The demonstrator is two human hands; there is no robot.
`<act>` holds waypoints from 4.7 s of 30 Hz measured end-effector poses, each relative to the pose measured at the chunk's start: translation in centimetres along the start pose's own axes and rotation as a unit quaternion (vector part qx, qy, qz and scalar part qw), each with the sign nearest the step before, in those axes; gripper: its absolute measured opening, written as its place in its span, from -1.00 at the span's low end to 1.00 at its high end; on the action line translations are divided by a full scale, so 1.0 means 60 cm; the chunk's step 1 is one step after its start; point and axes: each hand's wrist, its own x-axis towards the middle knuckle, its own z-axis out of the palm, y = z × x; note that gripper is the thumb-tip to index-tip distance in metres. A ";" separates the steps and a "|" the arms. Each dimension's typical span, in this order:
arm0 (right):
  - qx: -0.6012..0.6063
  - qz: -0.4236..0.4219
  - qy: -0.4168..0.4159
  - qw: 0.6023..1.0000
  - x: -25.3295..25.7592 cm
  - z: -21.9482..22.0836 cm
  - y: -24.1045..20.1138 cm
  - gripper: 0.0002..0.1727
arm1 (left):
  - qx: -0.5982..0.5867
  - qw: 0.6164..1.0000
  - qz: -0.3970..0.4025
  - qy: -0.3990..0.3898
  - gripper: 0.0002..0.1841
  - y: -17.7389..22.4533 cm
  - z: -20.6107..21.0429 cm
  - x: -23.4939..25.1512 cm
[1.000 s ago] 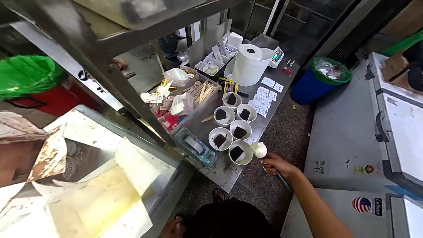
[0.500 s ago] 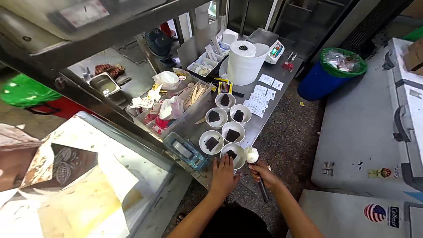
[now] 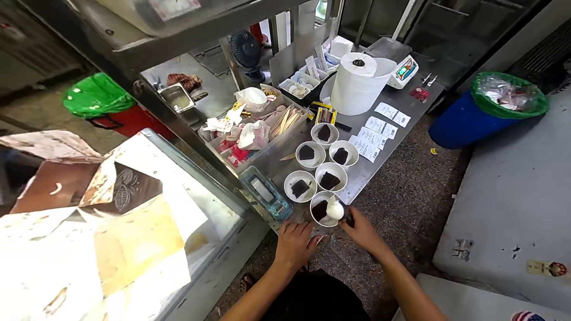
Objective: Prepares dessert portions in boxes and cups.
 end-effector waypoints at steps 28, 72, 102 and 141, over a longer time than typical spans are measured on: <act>-0.175 0.013 0.088 0.981 -0.028 0.047 -0.046 -0.48 | -0.629 0.578 -0.499 -0.142 -0.54 0.011 0.034 0.069; -0.095 -0.012 0.056 0.994 0.008 0.028 -0.027 -0.52 | -0.542 0.612 -0.560 -0.135 -0.58 -0.121 -0.125 -0.261; -0.542 -0.263 -0.089 0.793 0.011 0.484 -0.732 -0.52 | -0.252 0.797 -0.474 0.278 -0.45 -0.352 -0.211 -0.310; -0.706 -0.194 -0.494 0.468 0.045 0.557 -0.821 -0.61 | -0.262 0.834 -0.466 0.137 -0.35 -0.358 -0.231 -0.309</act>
